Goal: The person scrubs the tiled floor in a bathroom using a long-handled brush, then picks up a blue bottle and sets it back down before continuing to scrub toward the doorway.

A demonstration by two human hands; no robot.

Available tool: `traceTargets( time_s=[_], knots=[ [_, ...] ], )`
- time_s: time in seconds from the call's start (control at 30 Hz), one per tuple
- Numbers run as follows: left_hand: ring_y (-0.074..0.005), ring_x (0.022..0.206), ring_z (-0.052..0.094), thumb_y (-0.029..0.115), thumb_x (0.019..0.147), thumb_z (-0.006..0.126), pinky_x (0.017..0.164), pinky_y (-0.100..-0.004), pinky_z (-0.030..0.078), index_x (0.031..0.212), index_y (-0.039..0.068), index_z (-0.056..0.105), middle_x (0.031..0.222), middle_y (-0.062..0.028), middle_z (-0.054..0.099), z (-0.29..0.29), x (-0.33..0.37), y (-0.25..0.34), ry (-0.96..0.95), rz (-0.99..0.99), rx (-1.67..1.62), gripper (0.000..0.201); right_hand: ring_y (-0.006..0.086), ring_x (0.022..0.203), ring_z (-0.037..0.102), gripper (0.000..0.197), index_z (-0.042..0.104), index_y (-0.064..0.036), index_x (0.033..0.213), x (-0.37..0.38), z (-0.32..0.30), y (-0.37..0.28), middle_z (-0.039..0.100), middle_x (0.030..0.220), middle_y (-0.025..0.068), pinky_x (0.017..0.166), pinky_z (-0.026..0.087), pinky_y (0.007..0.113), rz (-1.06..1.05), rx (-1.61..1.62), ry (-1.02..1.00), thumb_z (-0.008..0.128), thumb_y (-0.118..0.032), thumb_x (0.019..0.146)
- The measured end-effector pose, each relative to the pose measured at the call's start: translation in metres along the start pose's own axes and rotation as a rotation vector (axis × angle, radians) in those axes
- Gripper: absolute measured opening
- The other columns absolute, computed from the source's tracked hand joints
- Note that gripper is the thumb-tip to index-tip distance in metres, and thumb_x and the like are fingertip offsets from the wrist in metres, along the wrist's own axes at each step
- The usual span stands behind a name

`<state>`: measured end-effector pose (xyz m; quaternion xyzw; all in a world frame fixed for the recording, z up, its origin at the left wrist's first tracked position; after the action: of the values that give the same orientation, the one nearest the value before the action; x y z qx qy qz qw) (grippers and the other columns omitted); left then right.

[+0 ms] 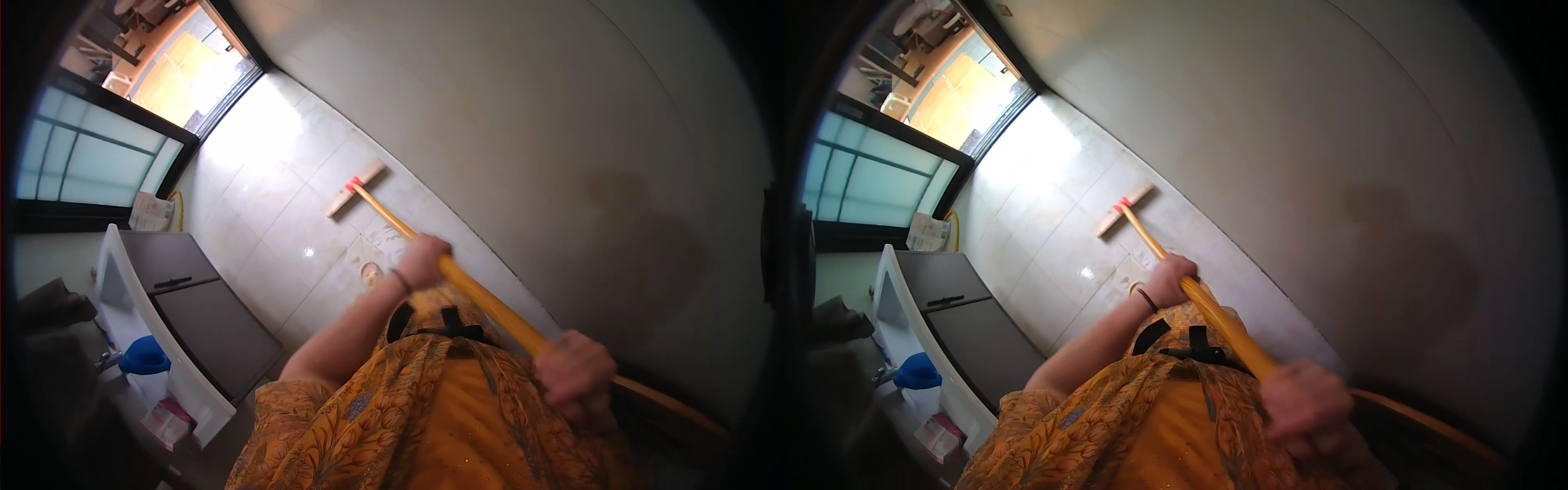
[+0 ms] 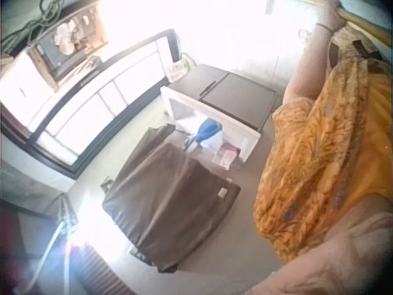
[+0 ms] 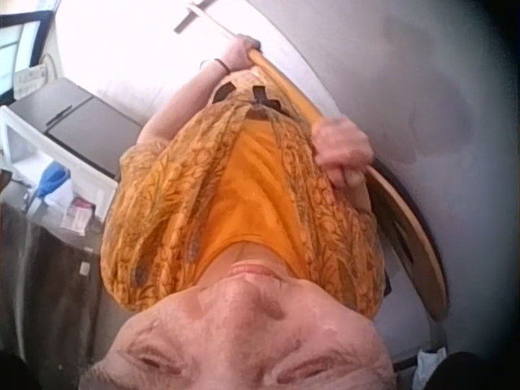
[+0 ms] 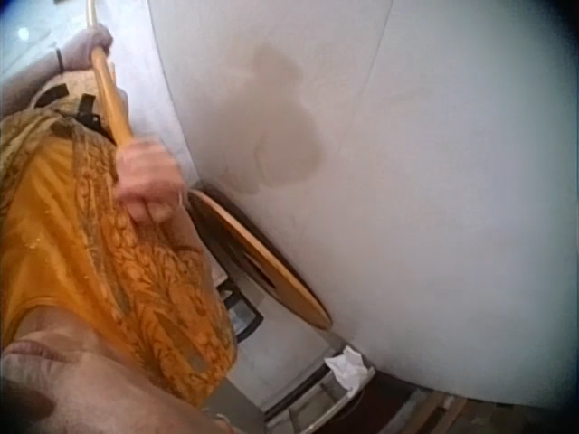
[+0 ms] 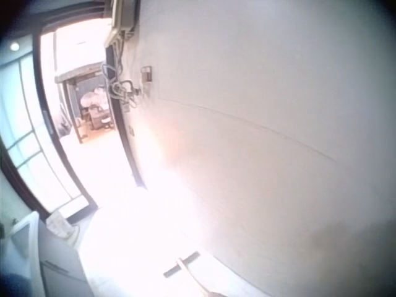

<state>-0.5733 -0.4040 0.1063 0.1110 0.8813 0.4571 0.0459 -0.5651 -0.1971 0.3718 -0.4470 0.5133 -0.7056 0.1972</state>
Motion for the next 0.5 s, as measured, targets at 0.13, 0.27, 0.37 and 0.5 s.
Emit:
traceTargets(
  time_s=[0.13,0.27,0.37,0.5],
  knots=[
    [-0.0309,0.073,0.059,0.013,0.063,0.071,0.067,-0.0396,0.048,0.065,0.008,0.059,0.069,-0.0095,0.06,-0.036,-0.001,-0.064,-0.023,-0.042,0.129,0.014,0.0189,0.05,0.052,0.009,0.063,-0.0054,0.074,-0.005,0.014,0.052,0.054,0.058,0.0038,0.052,0.047,0.035,-0.002,-0.152,0.203,0.057,0.002,0.077],
    [-0.0307,0.073,0.059,0.014,0.066,0.072,0.067,-0.0395,0.048,0.065,0.007,0.058,0.069,-0.0092,0.059,-0.023,0.006,-0.044,0.035,0.043,0.058,0.015,0.0163,0.054,0.053,0.011,0.059,-0.0073,0.078,-0.021,-0.002,0.042,0.056,0.063,0.002,0.051,0.048,0.033,-0.055,-0.095,0.324,0.06,0.003,0.078],
    [-0.0302,0.073,0.059,0.018,0.067,0.073,0.067,-0.0396,0.049,0.069,0.007,0.058,0.07,-0.0094,0.06,0.005,0.022,0.006,0.017,0.093,-0.035,0.018,0.0118,0.055,0.054,0.016,0.054,-0.0105,0.085,-0.032,-0.019,-0.001,0.057,0.065,0.0,0.049,0.05,0.03,-0.294,-0.041,0.338,0.068,-0.006,0.079],
    [-0.0312,0.074,0.06,0.022,0.07,0.071,0.067,-0.0403,0.049,0.079,0.009,0.059,0.076,-0.0104,0.061,0.022,0.023,0.083,0.006,0.299,-0.249,0.02,0.0064,0.057,0.053,0.034,0.053,-0.0133,0.104,-0.048,-0.004,-0.085,0.056,0.069,-0.0033,0.054,0.047,0.02,-0.322,-0.443,0.459,0.068,-0.035,0.083]
  ],
)
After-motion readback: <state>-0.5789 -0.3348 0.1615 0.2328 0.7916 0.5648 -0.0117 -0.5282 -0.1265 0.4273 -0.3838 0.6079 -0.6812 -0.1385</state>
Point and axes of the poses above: each hand's wrist, its own x-axis towards the middle knuckle, its own z-axis out of the palm, y = z × x, the point moved 1 cm from there along x, towards the middle knuckle
